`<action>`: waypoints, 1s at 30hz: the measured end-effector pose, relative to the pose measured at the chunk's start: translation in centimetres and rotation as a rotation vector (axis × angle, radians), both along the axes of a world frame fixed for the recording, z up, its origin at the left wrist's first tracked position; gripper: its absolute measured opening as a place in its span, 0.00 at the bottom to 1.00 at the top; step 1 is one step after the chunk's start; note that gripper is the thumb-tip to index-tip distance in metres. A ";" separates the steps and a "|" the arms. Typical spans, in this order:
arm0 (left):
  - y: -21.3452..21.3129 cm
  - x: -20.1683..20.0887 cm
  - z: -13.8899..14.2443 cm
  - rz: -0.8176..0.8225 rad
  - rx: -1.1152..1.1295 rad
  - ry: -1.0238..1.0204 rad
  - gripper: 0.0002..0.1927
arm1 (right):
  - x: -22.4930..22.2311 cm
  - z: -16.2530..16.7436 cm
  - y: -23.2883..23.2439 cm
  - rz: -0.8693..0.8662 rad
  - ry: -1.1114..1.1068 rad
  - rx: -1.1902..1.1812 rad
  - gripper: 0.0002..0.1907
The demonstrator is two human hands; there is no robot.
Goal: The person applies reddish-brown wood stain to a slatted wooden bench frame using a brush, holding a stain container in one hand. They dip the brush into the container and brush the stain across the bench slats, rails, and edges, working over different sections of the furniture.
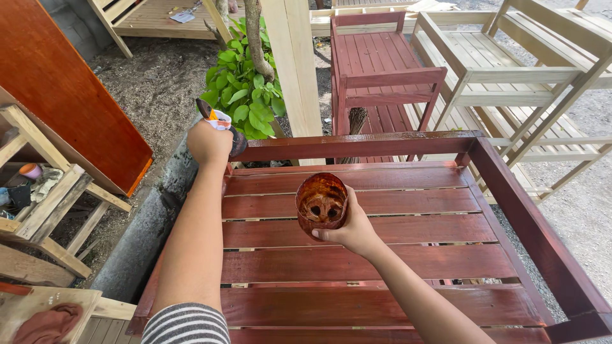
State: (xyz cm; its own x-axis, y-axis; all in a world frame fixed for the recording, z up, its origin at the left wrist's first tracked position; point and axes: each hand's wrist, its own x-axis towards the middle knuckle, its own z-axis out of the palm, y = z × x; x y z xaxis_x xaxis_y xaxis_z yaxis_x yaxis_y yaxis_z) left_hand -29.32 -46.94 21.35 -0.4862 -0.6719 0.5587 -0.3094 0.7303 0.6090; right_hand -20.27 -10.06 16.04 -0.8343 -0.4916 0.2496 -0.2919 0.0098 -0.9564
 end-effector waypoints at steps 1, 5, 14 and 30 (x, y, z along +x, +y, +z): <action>-0.6 0.1 0.2 0.013 0.015 -0.004 0.15 | 0.0 0.0 -0.4 0.006 0.002 -0.002 0.53; -3.0 0.1 1.4 0.080 0.038 -0.117 0.13 | 0.0 -0.1 -2.0 0.032 0.007 -0.034 0.54; -8.2 1.2 3.7 0.154 0.047 -0.170 0.16 | -0.2 0.5 -4.9 0.045 -0.045 0.042 0.54; -8.1 -0.3 1.8 -0.190 0.128 -0.040 0.21 | -0.8 -0.7 -6.7 0.065 -0.032 0.040 0.54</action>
